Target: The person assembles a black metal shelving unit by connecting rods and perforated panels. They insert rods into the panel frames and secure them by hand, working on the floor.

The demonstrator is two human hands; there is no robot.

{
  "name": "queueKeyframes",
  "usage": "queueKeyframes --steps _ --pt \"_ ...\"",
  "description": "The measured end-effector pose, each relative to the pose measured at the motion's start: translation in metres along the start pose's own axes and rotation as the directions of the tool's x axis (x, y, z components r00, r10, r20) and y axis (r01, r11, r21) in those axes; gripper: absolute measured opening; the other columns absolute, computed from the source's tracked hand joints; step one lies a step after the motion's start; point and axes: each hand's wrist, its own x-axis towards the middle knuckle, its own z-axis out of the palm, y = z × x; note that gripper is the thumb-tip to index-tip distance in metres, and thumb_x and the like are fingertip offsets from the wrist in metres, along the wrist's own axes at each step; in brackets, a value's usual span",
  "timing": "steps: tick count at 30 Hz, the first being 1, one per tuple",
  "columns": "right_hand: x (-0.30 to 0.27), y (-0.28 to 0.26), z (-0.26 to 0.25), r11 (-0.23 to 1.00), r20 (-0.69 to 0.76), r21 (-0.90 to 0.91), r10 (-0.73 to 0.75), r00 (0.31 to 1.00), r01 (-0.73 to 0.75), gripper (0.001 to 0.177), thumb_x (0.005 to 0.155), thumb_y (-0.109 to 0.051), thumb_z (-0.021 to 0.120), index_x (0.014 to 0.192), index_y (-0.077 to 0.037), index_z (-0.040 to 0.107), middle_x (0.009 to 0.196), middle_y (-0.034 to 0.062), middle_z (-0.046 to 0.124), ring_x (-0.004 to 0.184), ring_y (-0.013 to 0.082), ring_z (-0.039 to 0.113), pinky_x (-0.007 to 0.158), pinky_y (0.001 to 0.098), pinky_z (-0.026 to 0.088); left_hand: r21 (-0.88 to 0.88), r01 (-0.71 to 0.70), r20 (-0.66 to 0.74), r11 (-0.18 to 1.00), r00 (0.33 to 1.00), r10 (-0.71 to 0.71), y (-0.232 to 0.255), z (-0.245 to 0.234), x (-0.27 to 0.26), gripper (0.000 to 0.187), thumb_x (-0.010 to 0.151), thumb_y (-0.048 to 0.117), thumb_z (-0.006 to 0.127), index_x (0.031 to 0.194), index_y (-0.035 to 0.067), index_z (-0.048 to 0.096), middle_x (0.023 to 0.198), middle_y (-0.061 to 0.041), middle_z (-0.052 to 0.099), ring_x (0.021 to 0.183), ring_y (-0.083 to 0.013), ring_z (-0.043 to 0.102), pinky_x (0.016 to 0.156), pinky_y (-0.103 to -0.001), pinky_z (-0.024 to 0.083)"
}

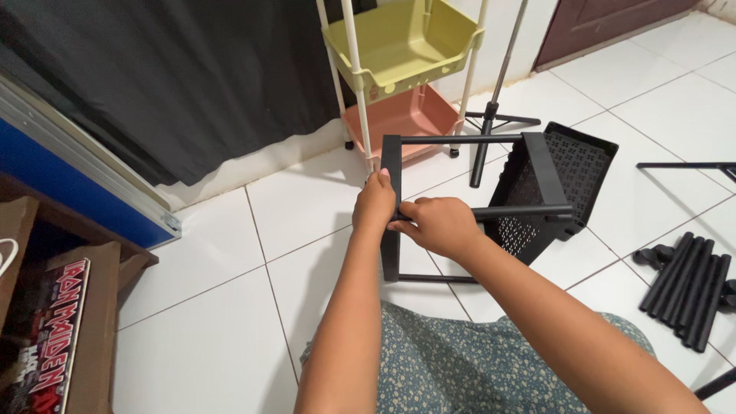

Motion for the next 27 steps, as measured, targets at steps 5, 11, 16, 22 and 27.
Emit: queueKeyframes --steps 5,11,16,22,27 --pt "-0.001 0.001 -0.006 0.998 0.036 -0.065 -0.001 0.999 0.003 0.044 0.09 -0.06 0.061 0.092 -0.017 0.073 0.071 0.0074 0.071 0.066 0.0293 0.07 0.057 0.0449 0.053 0.01 0.021 -0.01 1.0 1.0 -0.021 0.011 -0.011 -0.013 0.055 0.102 0.051 0.027 0.135 0.021 0.059 0.13 -0.016 0.067 0.122 -0.0419 0.06 0.102 -0.052 0.048" --pt "-0.006 0.01 -0.016 0.988 -0.024 -0.074 -0.139 0.99 0.137 0.045 0.087 -0.057 0.066 0.085 -0.012 0.071 0.07 0.008 0.068 0.07 0.0312 0.069 0.061 0.045 0.052 0.1 0.039 -0.086 0.994 0.996 -0.03 0.021 -0.019 -0.028 0.049 0.102 0.051 0.035 0.129 0.02 0.062 0.123 -0.014 0.07 0.118 -0.0391 0.063 0.099 -0.053 0.048" --pt "-0.02 0.026 -0.038 0.969 -0.067 -0.049 -0.246 0.967 0.243 0.044 0.083 -0.051 0.074 0.074 -0.009 0.069 0.068 0.0065 0.063 0.077 0.0298 0.062 0.072 0.0438 0.047 0.496 -0.218 -0.496 0.84 0.723 0.481 0.023 -0.016 -0.037 0.029 0.087 0.037 0.066 0.104 0.013 0.066 0.1 -0.012 0.073 0.1 -0.0358 0.067 0.088 -0.052 0.05" --pt "-0.051 0.055 -0.071 0.904 -0.246 -0.043 -0.423 0.872 0.426 0.025 0.073 -0.029 0.074 0.072 -0.008 0.061 0.077 0.0068 0.057 0.08 0.0276 0.055 0.076 0.042 0.044 -0.075 -0.739 -0.366 0.67 0.645 0.67 0.057 0.021 -0.04 0.018 0.096 0.019 0.063 0.103 0.006 0.072 0.095 -0.01 0.075 0.093 -0.0297 0.068 0.086 -0.042 0.054" --pt "-0.083 0.082 -0.09 0.868 -0.362 -0.012 -0.466 0.807 0.496 0.021 0.072 -0.023 0.069 0.076 -0.007 0.057 0.088 0.011 0.056 0.094 0.0345 0.056 0.087 0.0457 0.045 -0.692 -0.096 0.379 0.716 0.795 0.474 0.099 0.074 -0.072 0.039 0.101 0.044 0.051 0.104 0.011 0.072 0.094 -0.005 0.074 0.085 -0.0155 0.069 0.078 -0.031 0.056"
